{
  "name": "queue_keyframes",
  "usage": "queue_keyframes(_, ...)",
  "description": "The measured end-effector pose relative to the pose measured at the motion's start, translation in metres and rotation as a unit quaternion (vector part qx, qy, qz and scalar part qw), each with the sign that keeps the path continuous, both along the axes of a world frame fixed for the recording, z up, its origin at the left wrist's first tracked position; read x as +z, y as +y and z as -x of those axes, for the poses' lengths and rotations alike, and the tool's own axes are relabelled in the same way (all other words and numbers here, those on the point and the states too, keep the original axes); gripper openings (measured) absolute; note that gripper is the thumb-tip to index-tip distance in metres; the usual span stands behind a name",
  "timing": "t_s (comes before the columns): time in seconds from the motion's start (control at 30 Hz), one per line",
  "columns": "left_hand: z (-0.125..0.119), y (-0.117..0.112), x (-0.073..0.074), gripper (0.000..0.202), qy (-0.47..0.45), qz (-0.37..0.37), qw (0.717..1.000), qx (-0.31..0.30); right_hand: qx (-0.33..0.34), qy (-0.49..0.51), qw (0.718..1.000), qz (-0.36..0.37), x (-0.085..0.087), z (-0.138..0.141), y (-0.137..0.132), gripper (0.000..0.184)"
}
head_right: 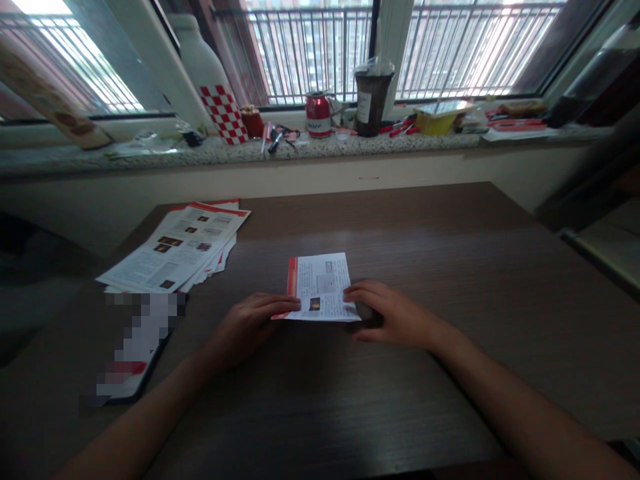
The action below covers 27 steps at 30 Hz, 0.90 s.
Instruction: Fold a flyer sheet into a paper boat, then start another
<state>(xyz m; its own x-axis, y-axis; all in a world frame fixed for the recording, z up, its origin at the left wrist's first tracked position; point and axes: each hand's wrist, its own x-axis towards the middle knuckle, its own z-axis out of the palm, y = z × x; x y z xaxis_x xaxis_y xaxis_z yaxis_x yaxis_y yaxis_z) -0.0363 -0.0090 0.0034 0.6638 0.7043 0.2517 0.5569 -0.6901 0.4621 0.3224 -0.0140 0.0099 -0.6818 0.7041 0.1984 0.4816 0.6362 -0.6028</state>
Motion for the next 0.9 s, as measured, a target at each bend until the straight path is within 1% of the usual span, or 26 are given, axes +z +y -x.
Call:
queue_keyframes(0.07, 0.0, 0.0, 0.0, 0.034, -0.002, 0.0, 1.0, 0.007, -0.006, -0.006, 1.0, -0.014, -0.003, 0.001, 0.003, 0.044)
queue_keyframes(0.13, -0.001, -0.001, 0.001, 0.031, -0.006, 0.001, 1.0, 0.014, -0.013, -0.002, 1.0, -0.022, -0.005, 0.004, 0.006, 0.032)
queue_keyframes(0.3, -0.008, -0.002, 0.004, 0.022, -0.044, 0.004, 0.998, 0.033, -0.028, 0.017, 0.999, -0.029, -0.008, 0.01, 0.009, 0.021)
queue_keyframes(0.47, -0.005, -0.001, 0.004, 0.016, -0.057, 0.025, 0.997, 0.034, -0.056, 0.028, 0.998, -0.025, -0.012, 0.011, 0.01, 0.019)
queue_keyframes(0.6, -0.001, 0.001, 0.004, 0.019, -0.034, 0.03, 0.999, 0.029, -0.067, 0.03, 0.997, -0.016, -0.013, 0.011, 0.01, 0.018)
queue_keyframes(0.77, -0.002, 0.003, 0.002, 0.016, -0.024, -0.001, 0.999, 0.033, -0.081, 0.03, 0.996, -0.025, -0.01, 0.012, 0.009, 0.017)
queue_keyframes(0.9, -0.003, 0.004, 0.0, 0.017, -0.004, -0.022, 0.999, 0.031, -0.087, 0.035, 0.995, -0.023, -0.01, 0.012, 0.01, 0.018)
